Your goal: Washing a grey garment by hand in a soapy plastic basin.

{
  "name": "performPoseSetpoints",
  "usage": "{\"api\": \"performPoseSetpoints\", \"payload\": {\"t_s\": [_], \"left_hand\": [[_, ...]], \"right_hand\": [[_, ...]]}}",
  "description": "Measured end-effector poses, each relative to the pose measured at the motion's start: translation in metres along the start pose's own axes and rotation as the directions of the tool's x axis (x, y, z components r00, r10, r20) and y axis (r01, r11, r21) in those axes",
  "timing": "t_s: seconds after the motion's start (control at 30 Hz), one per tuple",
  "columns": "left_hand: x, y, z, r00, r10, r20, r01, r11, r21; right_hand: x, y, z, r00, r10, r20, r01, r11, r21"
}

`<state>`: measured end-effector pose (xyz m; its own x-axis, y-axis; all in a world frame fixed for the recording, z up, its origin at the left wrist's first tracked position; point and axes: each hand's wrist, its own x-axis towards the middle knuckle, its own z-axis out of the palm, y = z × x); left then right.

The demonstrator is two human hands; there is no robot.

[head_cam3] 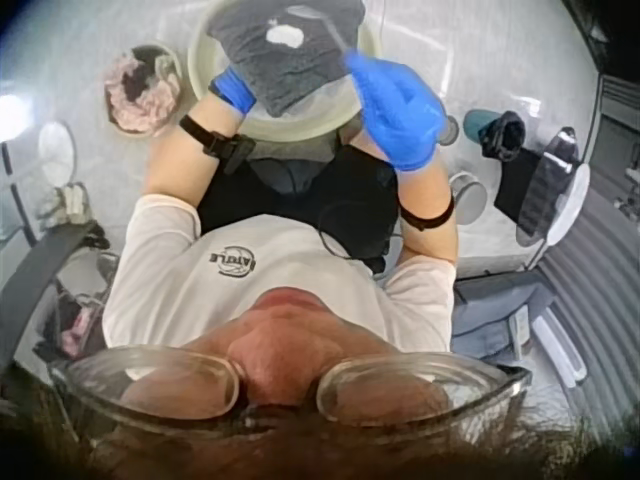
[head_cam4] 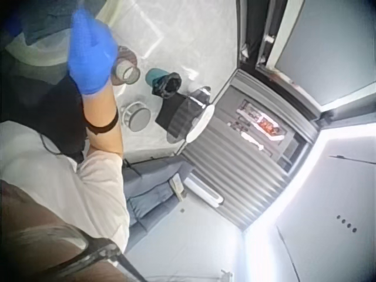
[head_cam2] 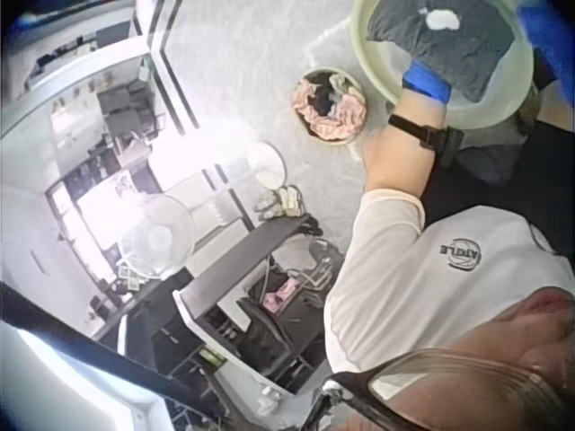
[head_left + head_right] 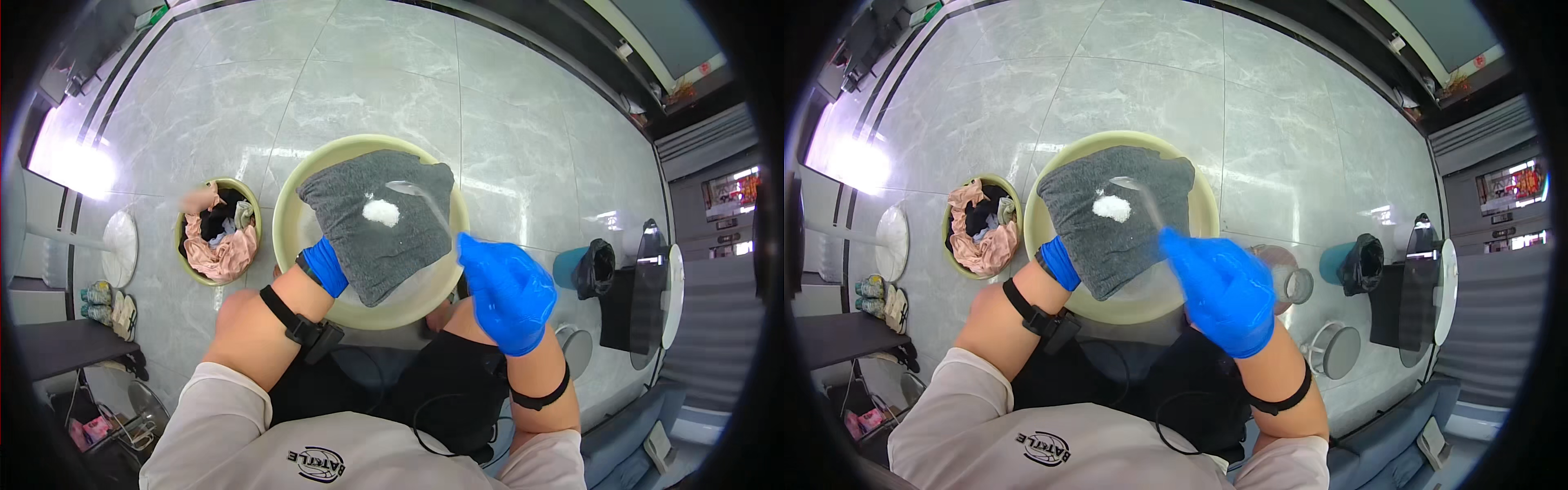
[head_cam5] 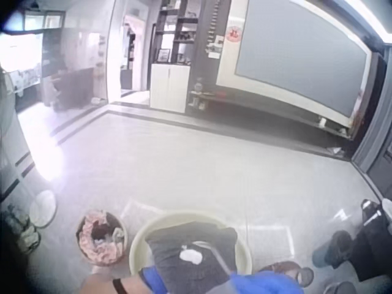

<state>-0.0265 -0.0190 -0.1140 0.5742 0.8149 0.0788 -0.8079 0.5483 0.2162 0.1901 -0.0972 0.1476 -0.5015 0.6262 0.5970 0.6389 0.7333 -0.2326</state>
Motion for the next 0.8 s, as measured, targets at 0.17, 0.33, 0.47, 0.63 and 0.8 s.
{"api": "performPoseSetpoints", "payload": {"t_s": [0.17,0.33,0.47,0.63,0.8], "left_hand": [[-0.005,0.013,0.029,0.996,0.057,-0.066,-0.038,0.966,0.257],[-0.012,0.027,0.051,0.983,0.111,-0.147,-0.031,0.887,0.461],[0.013,0.006,0.063,0.993,0.061,-0.096,-0.012,0.894,0.448],[-0.018,0.029,0.068,0.967,0.139,-0.212,0.009,0.815,0.580],[-0.023,0.029,0.076,0.961,0.153,-0.230,0.018,0.794,0.607]], "right_hand": [[-0.027,0.029,-0.024,0.480,0.845,-0.235,-0.540,0.496,0.681],[-0.183,0.150,-0.083,-0.038,0.995,-0.094,-0.372,0.073,0.925],[-0.464,0.259,-0.184,-0.138,0.949,-0.283,-0.811,0.056,0.583],[-0.438,0.232,-0.069,0.007,0.998,-0.070,-0.669,-0.047,-0.742],[-0.409,0.243,-0.018,-0.069,0.996,0.055,-0.643,-0.002,-0.766]]}}
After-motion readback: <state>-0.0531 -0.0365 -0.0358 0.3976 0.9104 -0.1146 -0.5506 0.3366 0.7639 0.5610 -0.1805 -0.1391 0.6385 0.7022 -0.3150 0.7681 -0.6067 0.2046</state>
